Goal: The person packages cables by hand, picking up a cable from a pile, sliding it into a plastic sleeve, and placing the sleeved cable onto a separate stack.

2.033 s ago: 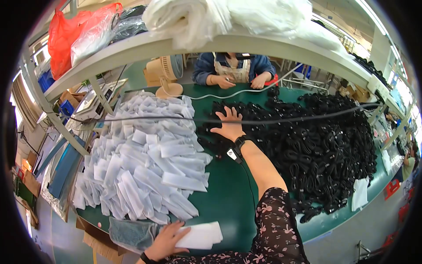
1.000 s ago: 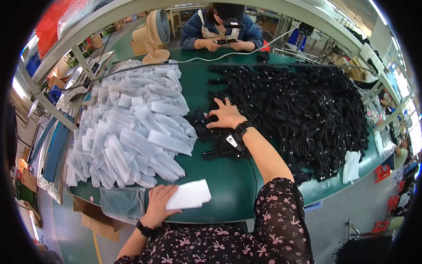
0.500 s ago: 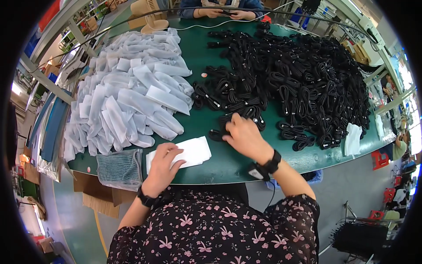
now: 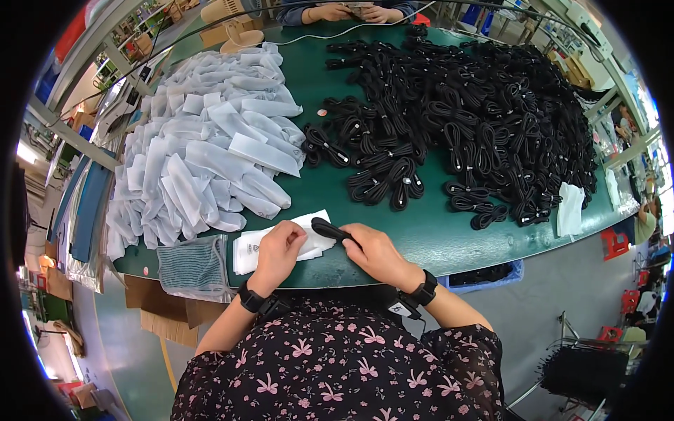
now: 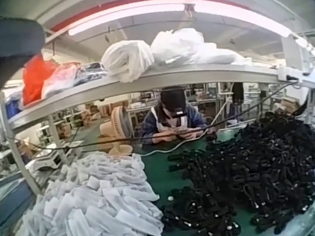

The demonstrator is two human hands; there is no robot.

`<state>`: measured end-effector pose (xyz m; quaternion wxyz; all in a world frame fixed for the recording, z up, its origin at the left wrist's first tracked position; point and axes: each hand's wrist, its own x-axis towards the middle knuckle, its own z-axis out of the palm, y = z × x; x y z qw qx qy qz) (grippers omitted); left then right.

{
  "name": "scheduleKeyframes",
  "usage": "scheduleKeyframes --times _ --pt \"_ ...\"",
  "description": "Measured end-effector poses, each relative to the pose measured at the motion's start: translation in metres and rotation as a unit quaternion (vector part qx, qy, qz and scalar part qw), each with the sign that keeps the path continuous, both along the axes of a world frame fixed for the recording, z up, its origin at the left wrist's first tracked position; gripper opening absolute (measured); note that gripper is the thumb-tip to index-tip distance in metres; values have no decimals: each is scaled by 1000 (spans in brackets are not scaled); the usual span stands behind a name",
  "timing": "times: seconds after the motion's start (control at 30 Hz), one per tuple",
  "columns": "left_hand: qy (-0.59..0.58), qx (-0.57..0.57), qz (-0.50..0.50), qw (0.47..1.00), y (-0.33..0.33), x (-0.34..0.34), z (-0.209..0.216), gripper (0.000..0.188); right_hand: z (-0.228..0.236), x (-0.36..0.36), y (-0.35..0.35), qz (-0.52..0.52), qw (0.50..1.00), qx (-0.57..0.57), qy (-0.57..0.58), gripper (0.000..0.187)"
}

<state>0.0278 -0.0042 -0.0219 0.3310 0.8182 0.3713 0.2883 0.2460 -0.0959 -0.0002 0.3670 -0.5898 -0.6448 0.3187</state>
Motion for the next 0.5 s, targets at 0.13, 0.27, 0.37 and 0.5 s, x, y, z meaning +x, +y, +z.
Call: scheduleKeyframes --times 0.13,0.27,0.37,0.5 --pt "-58 -114 36 991 2 -5 -1 8 -7 -3 1 45 995 94 -10 28" --pt "-63 -140 32 988 2 -8 1 8 0 2 5 74 992 -88 43 30" --pt "-78 -64 -36 994 -3 -6 8 9 -4 7 12 49 910 -329 249 28" --pt "-45 156 -160 974 -2 -1 27 10 -16 14 23 56 772 -451 443 25"
